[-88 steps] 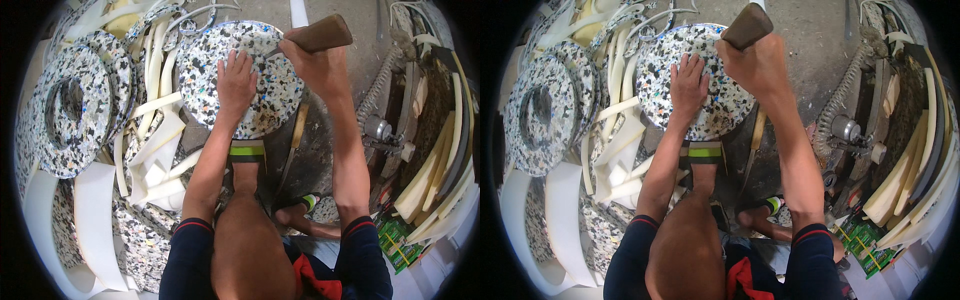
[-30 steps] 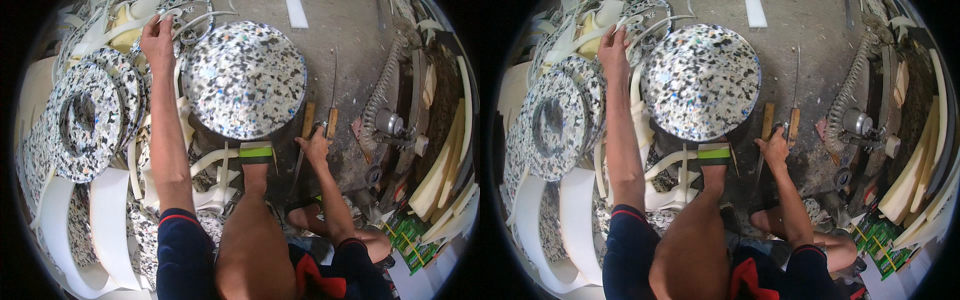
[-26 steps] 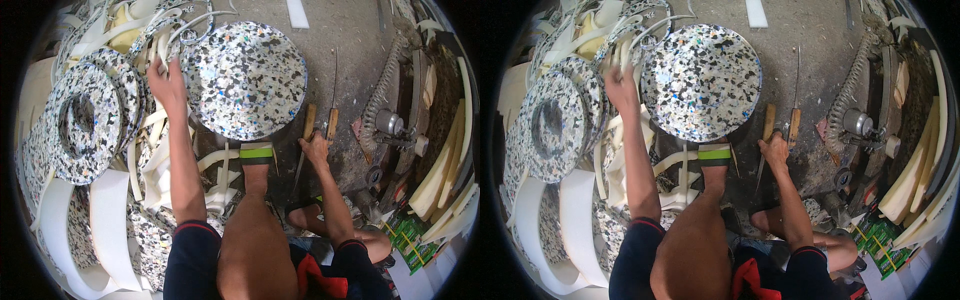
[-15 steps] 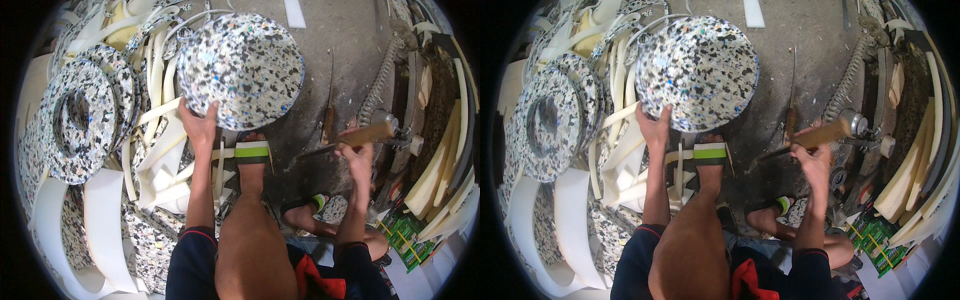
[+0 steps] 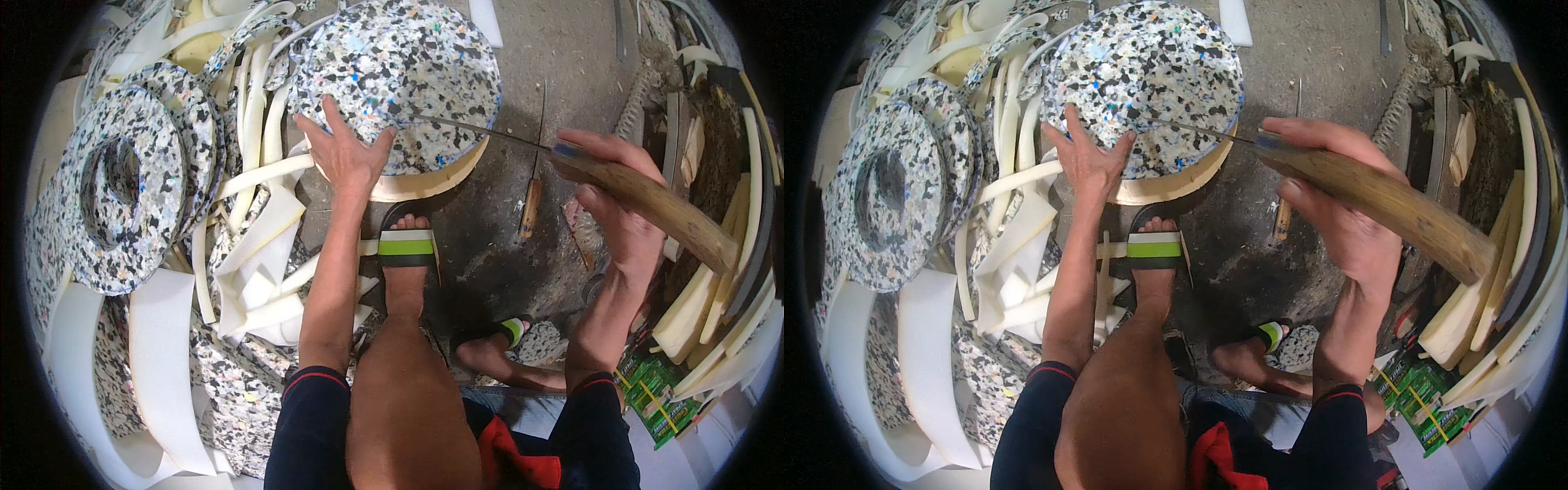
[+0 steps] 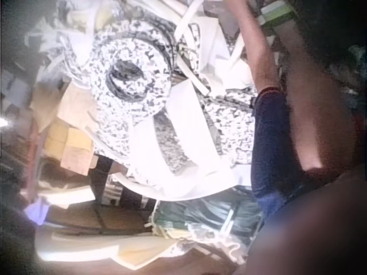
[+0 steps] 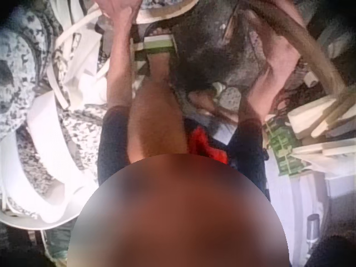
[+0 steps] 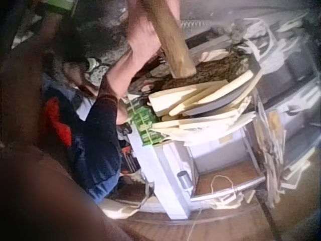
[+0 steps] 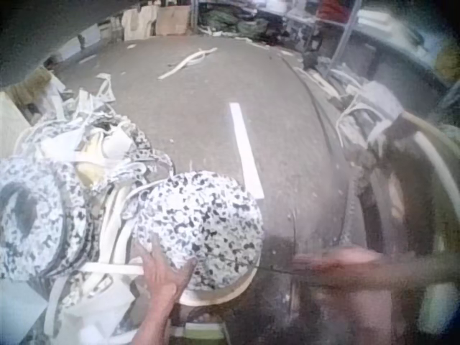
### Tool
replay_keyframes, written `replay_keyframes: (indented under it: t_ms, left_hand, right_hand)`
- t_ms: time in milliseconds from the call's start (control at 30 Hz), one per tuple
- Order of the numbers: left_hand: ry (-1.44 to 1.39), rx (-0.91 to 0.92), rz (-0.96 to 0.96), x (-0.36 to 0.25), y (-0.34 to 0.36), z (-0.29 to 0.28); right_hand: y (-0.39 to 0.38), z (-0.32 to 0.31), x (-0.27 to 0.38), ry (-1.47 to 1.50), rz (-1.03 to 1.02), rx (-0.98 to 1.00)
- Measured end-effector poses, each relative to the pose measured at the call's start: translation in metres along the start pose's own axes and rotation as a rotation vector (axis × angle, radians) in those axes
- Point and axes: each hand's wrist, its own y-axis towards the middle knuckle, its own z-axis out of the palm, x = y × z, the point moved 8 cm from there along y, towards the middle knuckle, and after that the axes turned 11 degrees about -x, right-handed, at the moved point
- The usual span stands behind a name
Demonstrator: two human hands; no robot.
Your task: The person uses a chisel to carve and shape the edges of circular composite discs made of recycled material. They hold each disc with one hand and repeatedly strike the chisel with the other to remove material, then rotate the disc to work on different sections.
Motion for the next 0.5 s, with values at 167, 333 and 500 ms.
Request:
replay_keyframes:
  t_ms: [167,333,500]
  left_hand:
    - [0.043,0.004,0.006,-0.002,0.001,0.000]
    - [-0.017,0.012,-0.014,0.000,0.000,-0.001]
    - [-0.072,-0.005,-0.018,-0.001,0.000,-0.001]
  right_hand:
    - [0.007,0.013,-0.003,0.010,0.005,0.040]
    - [0.008,0.025,-0.002,0.034,-0.041,0.083]
    - [0.011,0.033,0.009,0.046,-0.121,0.101]
